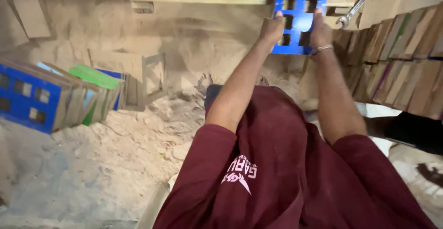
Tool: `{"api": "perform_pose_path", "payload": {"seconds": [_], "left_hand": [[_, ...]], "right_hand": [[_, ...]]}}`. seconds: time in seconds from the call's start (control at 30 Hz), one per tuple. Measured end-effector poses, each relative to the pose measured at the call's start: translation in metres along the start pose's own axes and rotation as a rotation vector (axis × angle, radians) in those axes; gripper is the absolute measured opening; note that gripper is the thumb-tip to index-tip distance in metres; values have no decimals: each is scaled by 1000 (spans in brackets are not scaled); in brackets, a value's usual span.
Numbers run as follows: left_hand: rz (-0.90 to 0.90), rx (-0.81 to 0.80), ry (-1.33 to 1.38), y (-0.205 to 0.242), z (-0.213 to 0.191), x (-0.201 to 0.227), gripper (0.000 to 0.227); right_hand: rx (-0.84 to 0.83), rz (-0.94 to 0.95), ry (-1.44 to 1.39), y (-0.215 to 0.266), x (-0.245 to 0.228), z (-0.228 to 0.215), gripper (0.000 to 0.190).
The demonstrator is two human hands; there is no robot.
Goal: The person smooths the edges of several small, colorful wooden frames using a rotating grinding wheel. They handle each frame one at a time, pressing the edges against the wheel to create sparks, then place the finished frames into a stack.
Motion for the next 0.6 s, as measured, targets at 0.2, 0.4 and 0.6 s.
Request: {"api": "perform_pose_path", "payload": {"seconds": [0.2,0.4,0.6], "left_hand": [[883,-36,-652,106,-43,35,103],[298,-510,34,134,-121,-49,60],[119,-374,354,111,-180,-44,55]], "right_hand": [[-131,-438,474,142,-78,-39,59],[-223,-523,325,188,-131,13,60],[-408,-350,-435,155,-94,116,59]]}}
Point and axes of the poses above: each hand's wrist, its own y-axis away from the middle knuckle, its own z-axis out of the palm, x = y × z, the point moved 9 cm from there along -y, towards the middle knuckle, and after that the axes turned 8 degrees about -x, right-handed, at the moved point
